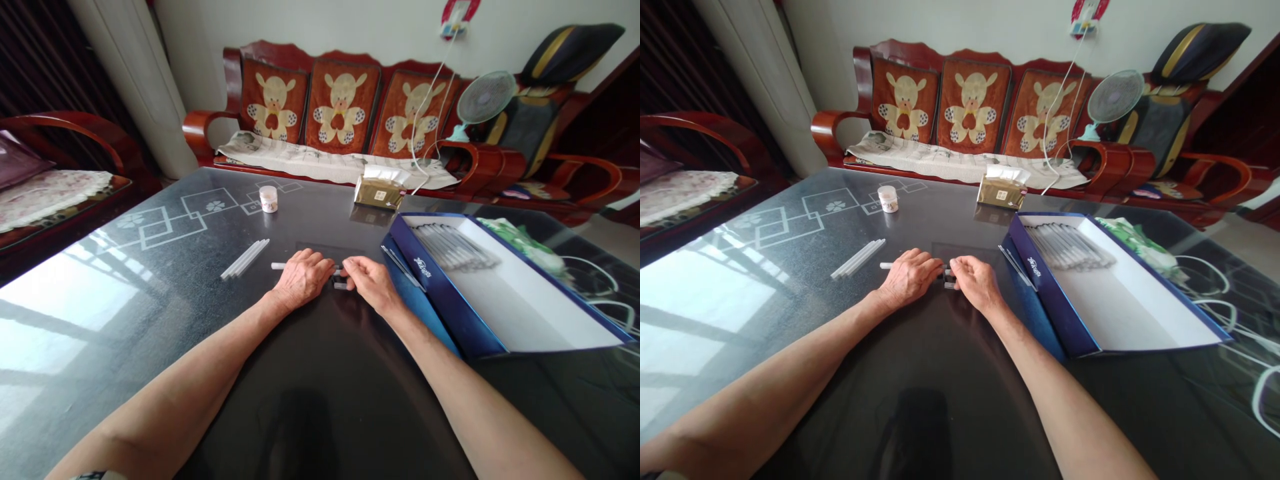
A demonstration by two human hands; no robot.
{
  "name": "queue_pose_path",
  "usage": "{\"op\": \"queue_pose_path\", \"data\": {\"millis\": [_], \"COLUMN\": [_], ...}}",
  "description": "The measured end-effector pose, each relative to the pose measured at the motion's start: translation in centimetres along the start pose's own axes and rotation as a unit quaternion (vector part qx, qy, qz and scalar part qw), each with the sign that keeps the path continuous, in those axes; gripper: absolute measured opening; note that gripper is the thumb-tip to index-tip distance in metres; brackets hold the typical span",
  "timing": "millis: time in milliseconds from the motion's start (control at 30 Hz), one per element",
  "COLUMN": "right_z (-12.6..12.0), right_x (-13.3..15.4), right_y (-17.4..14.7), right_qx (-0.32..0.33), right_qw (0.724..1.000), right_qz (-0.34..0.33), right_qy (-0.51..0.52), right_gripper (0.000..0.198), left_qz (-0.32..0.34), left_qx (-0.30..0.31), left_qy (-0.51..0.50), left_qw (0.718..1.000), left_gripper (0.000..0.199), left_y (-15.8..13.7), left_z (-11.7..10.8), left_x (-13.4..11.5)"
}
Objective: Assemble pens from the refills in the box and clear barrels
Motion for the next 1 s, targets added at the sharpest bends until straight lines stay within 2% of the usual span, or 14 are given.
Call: {"op": "queue_pose_path", "data": {"millis": [133,267,367,600,733,833,1000], "right_z": [0.1,0.4,0.3,0.0,0.4,0.4,0.2], "right_x": [-0.1,-0.8,-0.8,-0.1,-0.7,-0.9,-0.5], "right_y": [0.1,0.3,0.3,0.0,0.2,0.2,0.0], "right_qx": [0.013,0.023,0.020,0.016,0.027,0.031,0.018], "right_qw": [0.999,0.999,0.997,0.999,0.999,0.997,1.000], "right_qz": [-0.009,-0.007,0.000,-0.009,-0.014,-0.002,0.005], "right_qy": [-0.040,0.041,0.076,-0.048,0.031,0.077,-0.002], "right_gripper": [0.037,0.028,0.039,0.038,0.029,0.040,0.037], "left_qz": [0.005,0.005,0.006,0.013,0.007,0.006,0.013], "left_qx": [0.013,0.008,0.004,0.008,0.007,0.003,0.008], "left_qy": [0.003,0.011,0.012,0.011,-0.002,0.007,0.014], "left_qw": [1.000,1.000,1.000,1.000,1.000,1.000,1.000], "left_gripper": [0.039,0.040,0.040,0.040,0.039,0.039,0.040], "left_y": [0.0,0.0,0.0,-0.1,-0.1,-0.1,-0.1], "left_z": [0.1,0.1,0.1,0.0,0.0,0.0,0.1], "left_x": [-0.1,0.0,0.0,-0.1,0.0,0.0,-0.1]}}
Point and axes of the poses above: each hand's wrist, its own y-axis towards the middle knuckle, its own z-axis out of the palm, x = y × z, the point moved 4 cm from there along y, towards the middle knuckle, and after that the axes turned 9 degrees about y, right-handed, at the moved point
